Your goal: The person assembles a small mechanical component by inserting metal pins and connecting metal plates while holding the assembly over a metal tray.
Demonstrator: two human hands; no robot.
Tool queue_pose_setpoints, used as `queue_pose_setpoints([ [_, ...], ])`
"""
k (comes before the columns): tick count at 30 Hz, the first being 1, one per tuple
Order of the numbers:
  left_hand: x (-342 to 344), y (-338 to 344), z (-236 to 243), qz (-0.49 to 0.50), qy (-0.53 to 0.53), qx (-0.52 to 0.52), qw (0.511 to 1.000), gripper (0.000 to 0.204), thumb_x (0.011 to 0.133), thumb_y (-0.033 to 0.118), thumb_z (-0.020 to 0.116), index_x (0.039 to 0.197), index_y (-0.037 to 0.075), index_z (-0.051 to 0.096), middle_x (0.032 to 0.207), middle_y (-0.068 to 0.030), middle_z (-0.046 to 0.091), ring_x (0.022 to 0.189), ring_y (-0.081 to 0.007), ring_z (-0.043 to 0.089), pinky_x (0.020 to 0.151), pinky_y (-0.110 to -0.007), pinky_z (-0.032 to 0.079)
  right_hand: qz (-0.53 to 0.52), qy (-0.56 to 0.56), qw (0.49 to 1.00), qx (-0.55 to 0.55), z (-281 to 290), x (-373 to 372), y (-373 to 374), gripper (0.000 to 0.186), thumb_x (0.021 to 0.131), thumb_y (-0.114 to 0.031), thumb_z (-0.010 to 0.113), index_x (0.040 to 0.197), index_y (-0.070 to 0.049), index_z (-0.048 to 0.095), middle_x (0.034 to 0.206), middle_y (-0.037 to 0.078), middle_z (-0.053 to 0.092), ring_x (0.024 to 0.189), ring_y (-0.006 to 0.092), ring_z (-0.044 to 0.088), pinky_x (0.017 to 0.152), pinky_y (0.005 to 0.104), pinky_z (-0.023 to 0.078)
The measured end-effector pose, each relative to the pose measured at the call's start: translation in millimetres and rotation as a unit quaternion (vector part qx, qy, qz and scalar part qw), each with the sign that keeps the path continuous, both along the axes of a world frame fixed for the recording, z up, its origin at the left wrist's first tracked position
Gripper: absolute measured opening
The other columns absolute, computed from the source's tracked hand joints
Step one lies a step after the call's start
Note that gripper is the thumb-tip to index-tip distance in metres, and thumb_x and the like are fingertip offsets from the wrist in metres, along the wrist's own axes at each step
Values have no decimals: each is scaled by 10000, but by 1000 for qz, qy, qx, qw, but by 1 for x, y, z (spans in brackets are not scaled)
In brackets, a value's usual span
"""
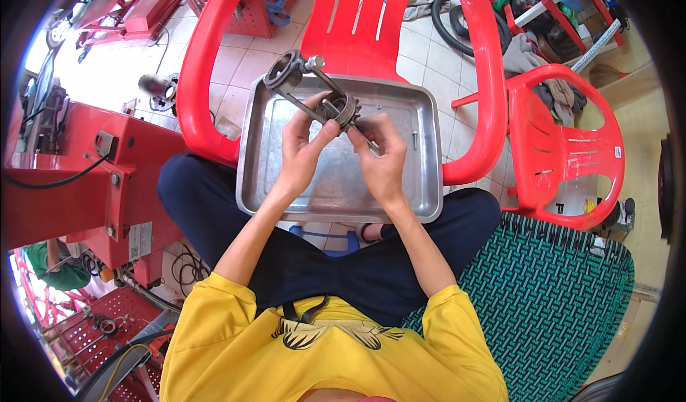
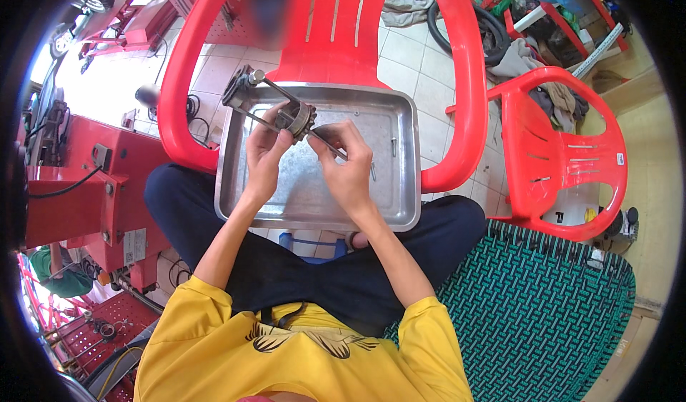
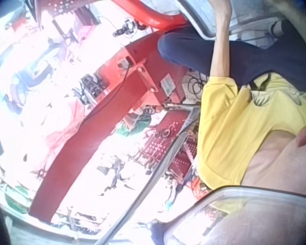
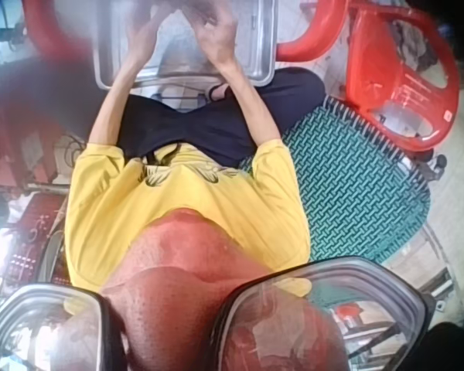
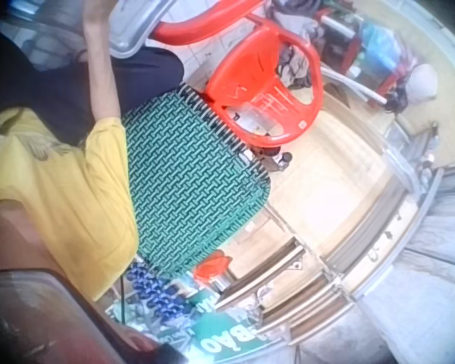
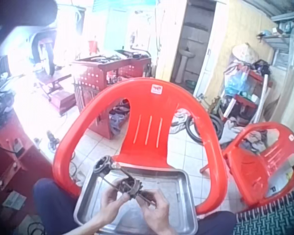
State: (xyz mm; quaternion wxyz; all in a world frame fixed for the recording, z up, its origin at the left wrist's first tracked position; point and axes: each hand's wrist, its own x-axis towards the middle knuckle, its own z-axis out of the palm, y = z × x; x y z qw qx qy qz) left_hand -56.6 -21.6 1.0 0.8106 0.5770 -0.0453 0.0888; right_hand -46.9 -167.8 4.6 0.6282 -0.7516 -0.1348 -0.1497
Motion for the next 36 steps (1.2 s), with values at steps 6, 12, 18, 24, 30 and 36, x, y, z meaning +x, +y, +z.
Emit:
queue_pose_setpoints([
  [6,0,0,0,3,-9,21,1000,462,922,93,713,1344,-34,576,1184,-75,660,1105,-140,584,998,-322,460,70,93,993,19,-5,1,-12,76,963,-63,673,979,11,670,797,79,690,633,127,612,603,276,474],
  [12,1,-1,2,18,-9,24,1000,460,904,92,729,1323,-33,590,1144,-62,665,1083,-136,585,987,-325,458,54,80,994,45,1,-3,-2,164,1024,-126,598,964,15,658,771,81,705,677,117,643,625,275,497],
  [18,-1,-2,4,10,-22,32,999,478,882,70,740,1325,-31,589,1117,-71,672,1055,-138,595,975,-328,465,111,138,983,48,-3,-1,-12,133,1013,-99,615,959,20,642,816,85,709,690,124,652,657,285,522],
  [24,0,-4,1,49,-61,76,994,514,831,37,783,1306,-30,598,1080,-83,688,1000,-145,618,921,-323,494,62,93,988,110,0,-7,5,167,1032,-118,592,964,24,647,824,76,701,745,124,658,727,286,525],
  [30,-6,-5,13,25,-37,101,994,482,823,34,776,1267,-34,602,1090,-88,690,1017,-163,623,928,-330,482,88,103,988,76,-10,-2,-7,93,992,-63,635,1001,28,648,865,61,695,805,134,658,771,297,521],
  [36,-6,-1,6,22,-53,150,987,530,841,-3,715,1344,-50,556,1226,-100,652,1130,-166,588,1032,-341,434,85,82,988,101,-14,-2,-6,156,1022,-117,616,991,32,653,848,59,684,783,122,632,756,289,505],
])
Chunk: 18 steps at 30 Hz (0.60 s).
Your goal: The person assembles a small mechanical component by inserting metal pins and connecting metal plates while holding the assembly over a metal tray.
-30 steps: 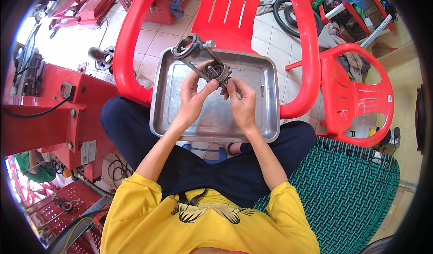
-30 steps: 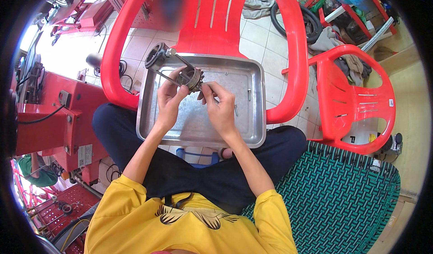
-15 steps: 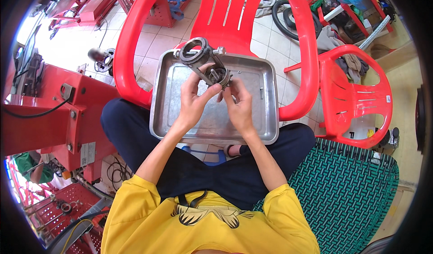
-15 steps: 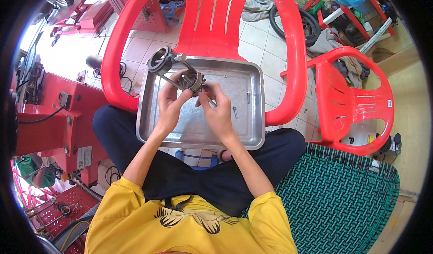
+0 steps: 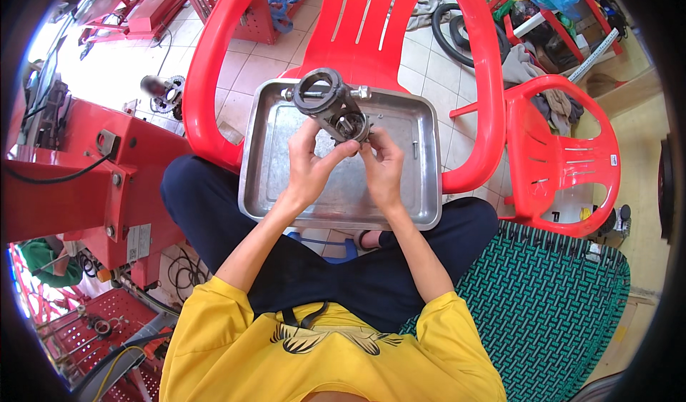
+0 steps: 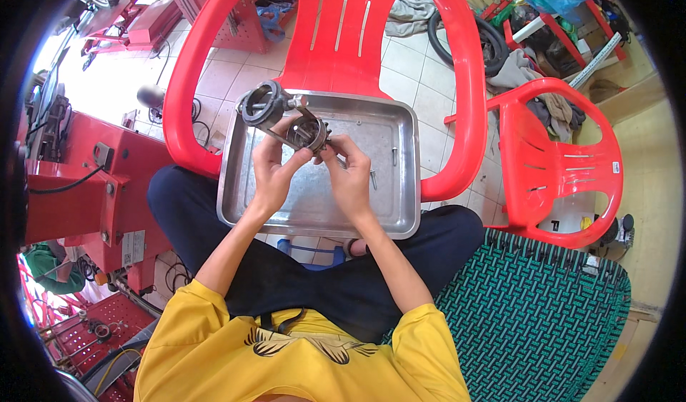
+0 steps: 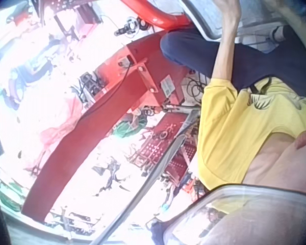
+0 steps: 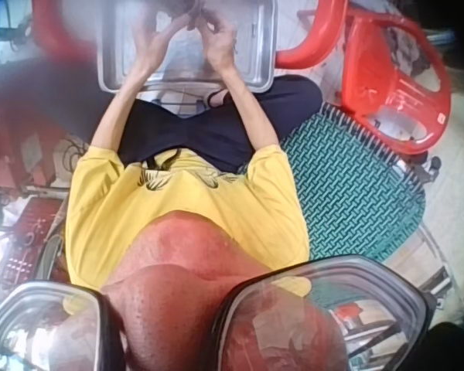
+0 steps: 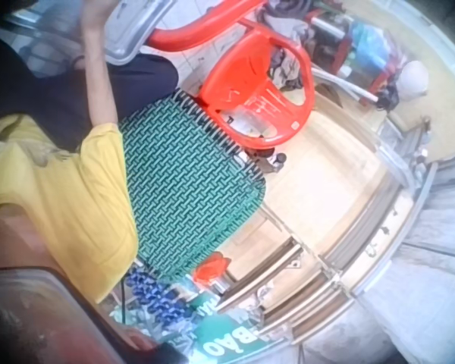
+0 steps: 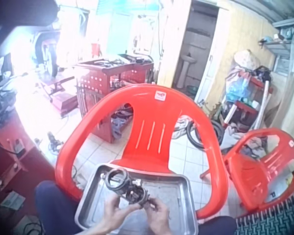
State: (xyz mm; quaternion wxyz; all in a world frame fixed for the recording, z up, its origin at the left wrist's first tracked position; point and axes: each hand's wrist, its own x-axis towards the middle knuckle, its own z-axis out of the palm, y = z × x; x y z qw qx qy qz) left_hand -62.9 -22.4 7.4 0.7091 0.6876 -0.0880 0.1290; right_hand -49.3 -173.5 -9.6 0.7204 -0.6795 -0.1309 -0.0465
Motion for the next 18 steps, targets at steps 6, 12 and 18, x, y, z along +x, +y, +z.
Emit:
queue_pose_setpoints([
  [6,-3,-2,8,-6,26,-47,999,520,846,-4,704,1342,-51,554,1213,-87,641,1124,-163,587,1033,-336,432,-1,25,1000,13,5,-1,4,190,1035,-142,595,965,24,652,830,50,681,777,112,627,746,283,497],
  [12,2,-4,-4,30,-8,-73,997,502,819,42,789,1285,-21,615,1068,-84,703,968,-141,634,909,-320,496,-6,37,999,3,7,1,0,174,1023,-124,612,934,20,652,813,52,684,772,117,639,738,282,495],
  [18,3,-4,-5,40,-14,-58,997,519,811,46,788,1295,-21,612,1086,-88,702,1019,-154,626,951,-328,480,-21,-15,999,-24,6,1,3,114,1003,-83,627,972,23,656,837,63,692,765,128,643,741,285,501],
])
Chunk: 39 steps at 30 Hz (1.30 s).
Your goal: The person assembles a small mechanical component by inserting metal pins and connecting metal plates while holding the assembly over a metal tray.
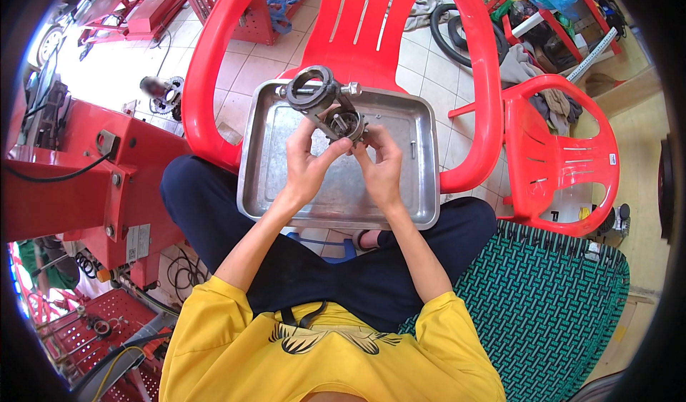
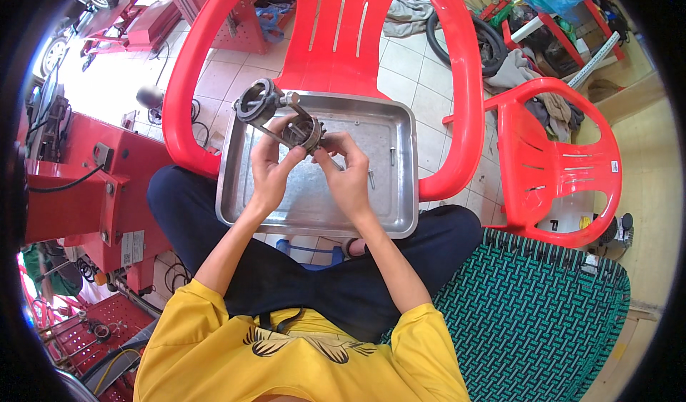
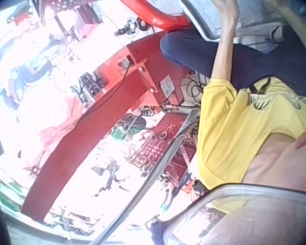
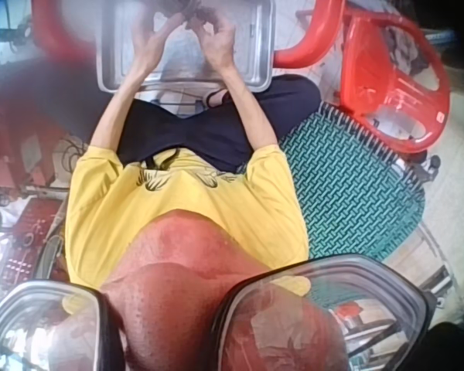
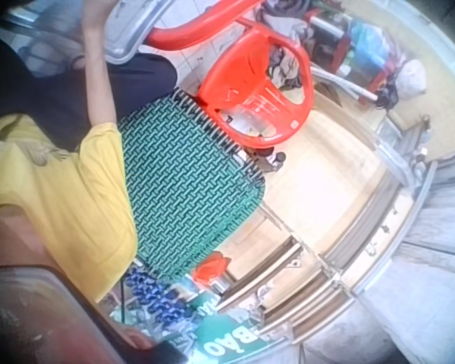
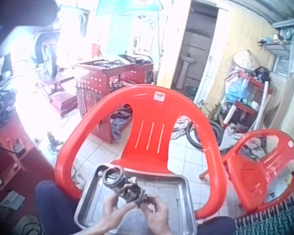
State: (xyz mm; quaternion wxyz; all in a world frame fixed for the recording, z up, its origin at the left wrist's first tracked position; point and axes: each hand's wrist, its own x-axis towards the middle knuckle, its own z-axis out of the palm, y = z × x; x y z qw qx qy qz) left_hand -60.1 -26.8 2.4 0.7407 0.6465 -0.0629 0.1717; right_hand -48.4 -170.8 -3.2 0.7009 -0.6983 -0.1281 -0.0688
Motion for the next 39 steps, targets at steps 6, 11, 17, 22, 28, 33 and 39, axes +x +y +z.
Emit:
queue_pose_setpoints([
  [6,-3,5,1,-44,13,36,998,515,872,24,693,1356,-52,535,1235,-104,640,1140,-172,587,1047,-344,426,38,37,998,17,-3,2,-5,87,985,-62,639,1011,20,652,861,69,695,787,124,640,739,289,503],
  [11,-3,5,2,-46,2,32,998,515,862,2,678,1354,-50,535,1256,-107,642,1137,-177,596,1041,-351,439,21,5,1000,-2,-7,0,-2,125,1000,-106,637,1000,18,655,840,64,685,781,122,633,731,286,498],
  [17,-1,1,-2,-15,-13,2,1000,505,815,41,783,1288,-18,616,1078,-93,703,975,-152,642,906,-322,501,53,49,996,57,-10,0,-3,103,983,-86,650,1008,14,648,862,56,687,765,117,624,727,283,495],
  [22,0,3,-4,-17,-16,24,999,518,836,21,734,1329,-19,581,1137,-97,688,1037,-159,625,955,-333,477,15,24,998,50,-2,-4,4,107,999,-93,634,1015,13,639,837,56,685,754,116,626,731,284,504],
  [28,0,3,-3,-13,-1,12,1000,516,833,41,760,1322,-1,602,1075,-86,708,1025,-156,628,951,-332,480,22,51,998,36,2,-2,1,99,992,-85,645,984,14,640,818,64,695,731,123,644,719,284,506],
  [33,1,2,-4,-15,5,-8,1000,498,850,56,757,1319,-10,603,1097,-93,702,1042,-161,623,963,-337,475,18,28,999,-34,4,-1,-6,132,993,-120,654,973,10,665,817,76,725,723,123,655,686,285,490],
  [39,1,4,-5,-40,32,-41,998,526,845,38,771,1332,-34,584,1172,-91,679,1100,-165,604,1013,-332,447,-40,-28,987,-153,22,-2,-7,72,951,-100,680,964,-30,681,806,67,735,723,170,682,667,311,459],
])
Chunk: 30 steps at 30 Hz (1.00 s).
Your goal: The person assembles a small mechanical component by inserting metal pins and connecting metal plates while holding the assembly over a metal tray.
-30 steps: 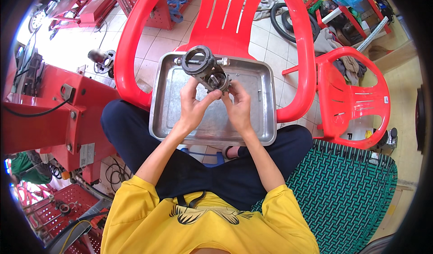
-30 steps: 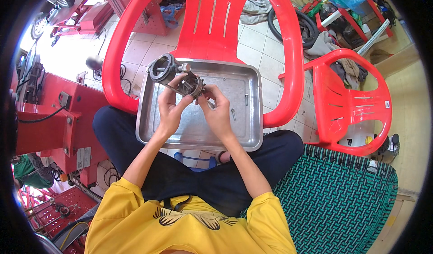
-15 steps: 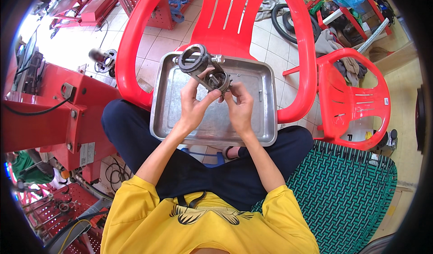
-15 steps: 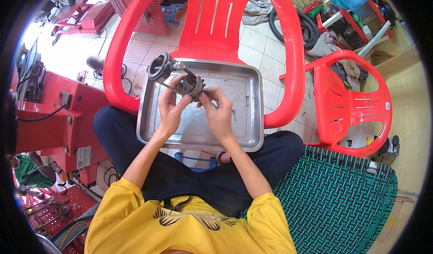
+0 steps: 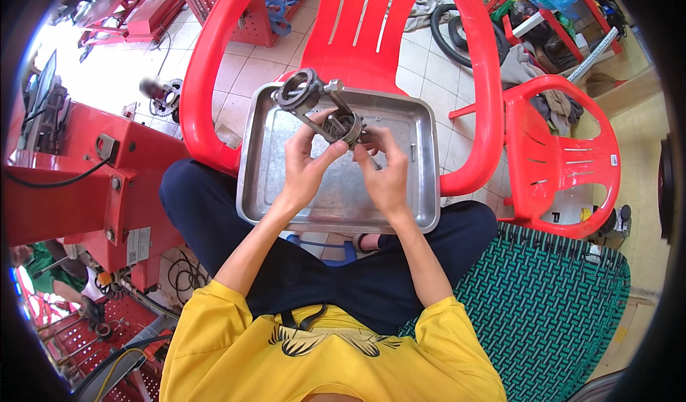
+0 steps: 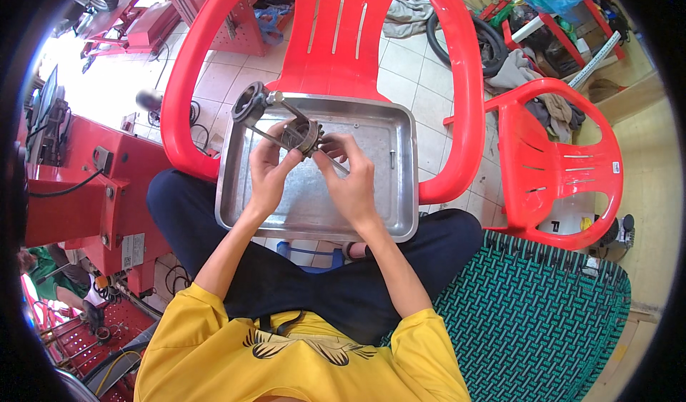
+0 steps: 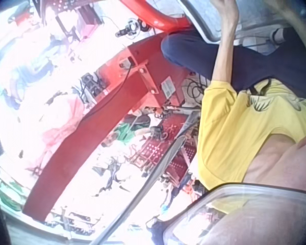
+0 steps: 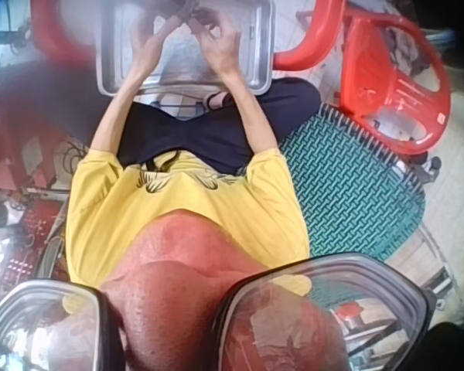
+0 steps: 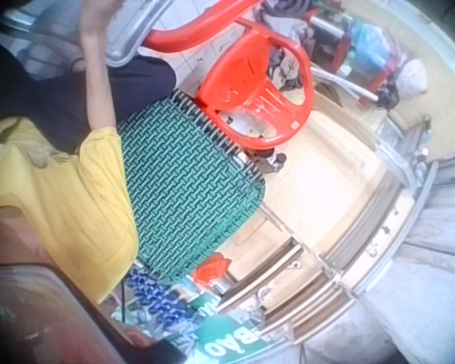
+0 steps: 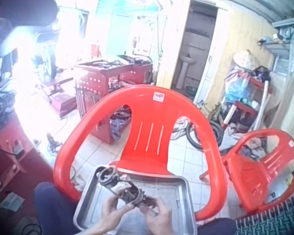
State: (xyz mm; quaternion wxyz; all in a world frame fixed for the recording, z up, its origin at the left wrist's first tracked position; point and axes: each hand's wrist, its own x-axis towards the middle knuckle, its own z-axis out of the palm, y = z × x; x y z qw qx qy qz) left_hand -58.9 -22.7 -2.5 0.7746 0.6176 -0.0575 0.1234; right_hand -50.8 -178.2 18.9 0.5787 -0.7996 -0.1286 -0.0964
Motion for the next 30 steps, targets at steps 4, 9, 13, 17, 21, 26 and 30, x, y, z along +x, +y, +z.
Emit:
queue_pose_setpoints([
  [4,1,0,-2,-30,13,-33,999,583,826,-3,782,1361,-47,553,1221,-95,659,1137,-175,592,1031,-332,437,-7,-57,995,-82,0,4,-11,74,915,-101,711,963,-54,680,804,55,724,734,219,679,714,340,448],
  [9,3,-2,-3,-51,13,-55,997,624,822,-19,785,1385,-61,521,1274,-103,628,1141,-177,588,1030,-338,447,-59,-136,977,-151,0,9,-12,83,876,-103,749,917,-71,684,801,38,708,741,236,663,779,351,429],
  [13,3,-2,1,-67,34,-92,993,624,843,-28,769,1403,-70,497,1288,-118,608,1147,-173,585,988,-319,483,-68,-192,964,-169,5,12,-16,72,866,-112,756,881,-82,693,819,36,703,767,225,660,796,354,415],
  [17,5,-2,-5,-74,51,-117,989,616,880,-30,741,1427,-85,464,1249,-126,624,1144,-171,593,948,-307,509,-57,-200,957,-202,-4,12,-22,103,841,-132,782,893,-92,702,837,33,698,780,222,651,796,358,410],
  [21,7,-3,-4,-77,68,-131,986,607,903,-1,734,1431,-96,452,1259,-141,643,1172,-184,603,1001,-335,505,-79,-229,950,-198,-1,17,-20,121,827,-148,798,895,-102,709,807,19,690,768,216,651,796,354,404],
  [26,5,-1,-8,-72,49,-58,994,610,949,202,711,1436,-70,466,1344,-215,638,1137,-230,664,1017,-366,492,-79,-240,945,-206,-5,17,-23,124,813,-160,811,884,-116,719,820,-12,701,794,182,648,812,348,392],
  [30,9,-6,-4,-80,54,-64,993,588,960,223,694,1412,-87,482,1330,-200,650,1108,-221,672,967,-345,496,-106,-263,923,-260,-6,21,-24,101,821,-177,805,872,-132,730,818,-25,692,805,172,640,855,353,376],
])
